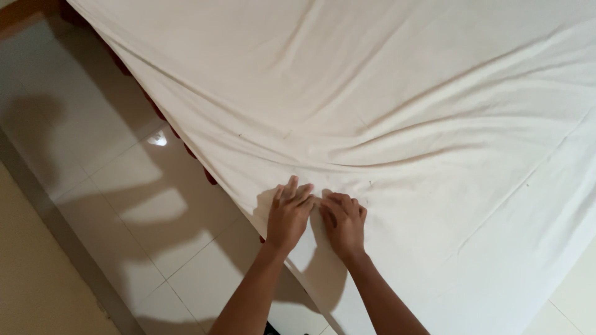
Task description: The person fits a white fitted sheet over a hotel bed mattress, pulling the elastic corners over each mattress corner one at a time and smoothing the sheet surface with both hands. They work around the bed, tucking the corners and pressing the fabric flat.
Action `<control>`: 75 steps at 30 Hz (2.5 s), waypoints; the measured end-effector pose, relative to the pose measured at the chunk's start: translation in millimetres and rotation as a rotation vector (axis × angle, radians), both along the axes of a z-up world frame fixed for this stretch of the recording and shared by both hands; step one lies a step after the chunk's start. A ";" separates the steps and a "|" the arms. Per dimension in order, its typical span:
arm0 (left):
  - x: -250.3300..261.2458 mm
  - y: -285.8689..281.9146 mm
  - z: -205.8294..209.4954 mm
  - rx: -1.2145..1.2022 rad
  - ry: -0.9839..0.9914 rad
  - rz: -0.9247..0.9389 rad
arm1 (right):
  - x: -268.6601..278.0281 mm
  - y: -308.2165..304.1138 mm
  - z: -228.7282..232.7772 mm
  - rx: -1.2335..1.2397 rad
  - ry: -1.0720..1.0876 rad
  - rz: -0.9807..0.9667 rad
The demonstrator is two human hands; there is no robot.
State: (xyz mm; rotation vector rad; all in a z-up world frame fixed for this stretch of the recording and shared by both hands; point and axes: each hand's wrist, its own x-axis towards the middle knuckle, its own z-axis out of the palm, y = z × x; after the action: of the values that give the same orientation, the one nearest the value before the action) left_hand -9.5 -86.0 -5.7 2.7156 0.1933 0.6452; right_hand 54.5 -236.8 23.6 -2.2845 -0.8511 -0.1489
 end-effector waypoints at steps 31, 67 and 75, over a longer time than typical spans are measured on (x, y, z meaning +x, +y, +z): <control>-23.4 2.7 53.5 -0.139 -0.017 -0.283 | -25.0 -17.1 5.7 0.081 -0.052 0.111; -60.1 -47.8 1.4 -0.098 0.073 0.036 | -20.1 -118.2 -18.7 -0.158 -0.189 -0.021; -65.4 -50.8 -2.5 -0.122 0.153 0.047 | -33.7 -109.3 -27.1 -0.282 -0.167 -0.092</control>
State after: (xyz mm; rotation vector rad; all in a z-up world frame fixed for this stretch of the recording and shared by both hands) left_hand -74.9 -136.8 -8.2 2.6490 0.3241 0.4227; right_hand 20.8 -346.1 -3.6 -2.6053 -0.8993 -0.2800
